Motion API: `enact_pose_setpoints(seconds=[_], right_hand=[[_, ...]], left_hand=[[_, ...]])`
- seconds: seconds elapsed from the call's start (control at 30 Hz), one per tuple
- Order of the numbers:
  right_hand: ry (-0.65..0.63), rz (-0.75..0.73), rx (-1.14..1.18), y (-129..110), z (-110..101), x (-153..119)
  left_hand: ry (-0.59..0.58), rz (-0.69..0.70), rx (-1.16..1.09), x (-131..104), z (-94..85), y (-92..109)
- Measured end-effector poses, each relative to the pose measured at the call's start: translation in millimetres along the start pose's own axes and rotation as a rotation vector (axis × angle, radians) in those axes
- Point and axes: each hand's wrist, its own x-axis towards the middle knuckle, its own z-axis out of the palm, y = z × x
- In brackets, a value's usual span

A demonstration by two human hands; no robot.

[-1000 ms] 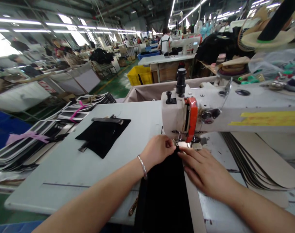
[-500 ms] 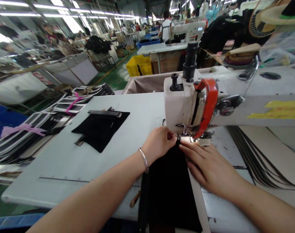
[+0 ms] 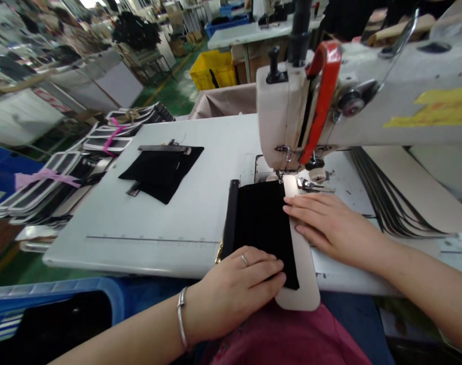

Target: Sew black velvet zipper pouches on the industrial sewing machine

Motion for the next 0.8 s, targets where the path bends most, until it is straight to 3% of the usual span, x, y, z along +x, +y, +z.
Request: enact_pose_setpoints(seconds=[0.17,0.3,0.43,0.6,0.8], right_hand=[[0.014,0.012,0.007,-4,2,-5],[0.027,0.012,-0.016,-4,4,-5],[0.030,0.003,-0.023,-4,6,-6],[0.025,0.002,-0.050,-4,7,-6],[0.021,0.013,-0.045,-6,7,-6]], left_hand=[[0.038,0.051,0.076,-7,7.2,8],[-0.002,0.036,0.018,6,-2.0,0],[0.069,-0.174,-0.019,36,-10.6,-38],[0.055,-0.303,0.067,68,1.2,-94],[0.075,-0.294,0.050,66,10.6,-100]])
